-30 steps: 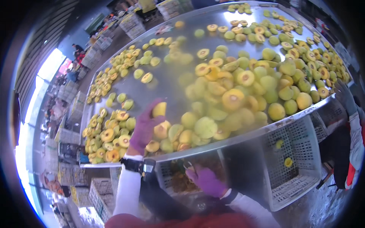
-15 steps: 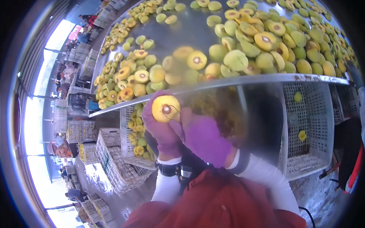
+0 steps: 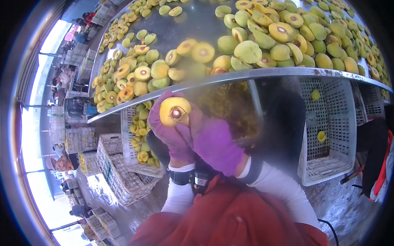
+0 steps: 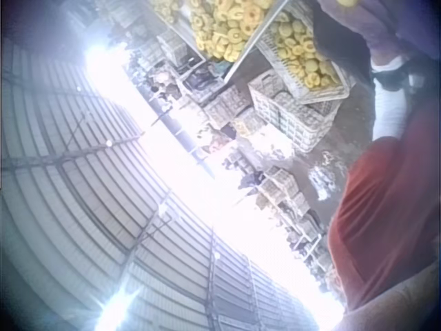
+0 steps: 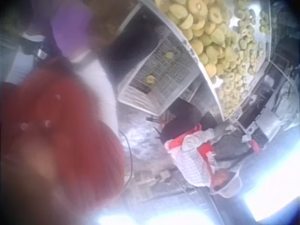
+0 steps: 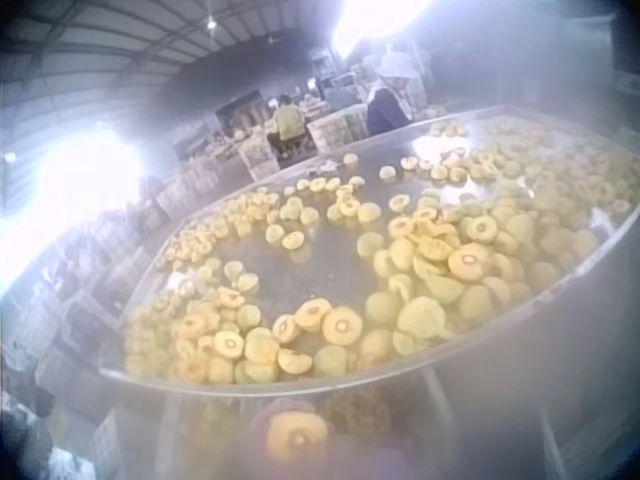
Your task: The person removes pits from fruit halves using a tool, places the fruit into a crate, and discards the pits into a bin. They then lift and stack crates of fruit and push a cart across the floor.
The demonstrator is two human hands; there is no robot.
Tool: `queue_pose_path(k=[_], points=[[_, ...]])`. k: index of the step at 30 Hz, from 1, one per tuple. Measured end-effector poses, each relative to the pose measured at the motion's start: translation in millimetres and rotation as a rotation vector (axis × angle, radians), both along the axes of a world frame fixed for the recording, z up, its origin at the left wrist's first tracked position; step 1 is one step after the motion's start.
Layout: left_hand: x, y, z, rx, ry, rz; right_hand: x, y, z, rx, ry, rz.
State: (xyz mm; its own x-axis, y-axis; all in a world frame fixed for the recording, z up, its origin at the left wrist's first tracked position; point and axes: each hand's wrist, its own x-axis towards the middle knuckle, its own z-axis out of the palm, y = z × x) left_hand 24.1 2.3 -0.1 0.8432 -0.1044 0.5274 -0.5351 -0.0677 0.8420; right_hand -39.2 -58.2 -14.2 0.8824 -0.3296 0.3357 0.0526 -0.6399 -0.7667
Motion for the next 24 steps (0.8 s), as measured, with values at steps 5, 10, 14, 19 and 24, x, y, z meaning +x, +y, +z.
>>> queue_pose_path(k=[5,10,14,19,24], points=[[31.8,23.1,-6.8,0.238,-0.108,-0.229,3.0,-11.0,-19.0,-0.007,0.106,0.090],[40.1,18.9,7.1,0.504,0.411,-0.374,3.7,-32.7,-18.4,0.471,0.177,0.372],[28.5,17.1,9.8,0.406,0.371,-0.464,0.1,-39.1,-21.2,0.592,0.370,0.394],[14.6,12.0,-40.0,0.100,0.299,-0.192,0.4,-70.3,10.2,1.035,0.724,0.716],[-1.4,9.9,-26.9,-0.069,0.440,-0.288,4.7,-76.1,3.4,1.270,0.866,0.733]])
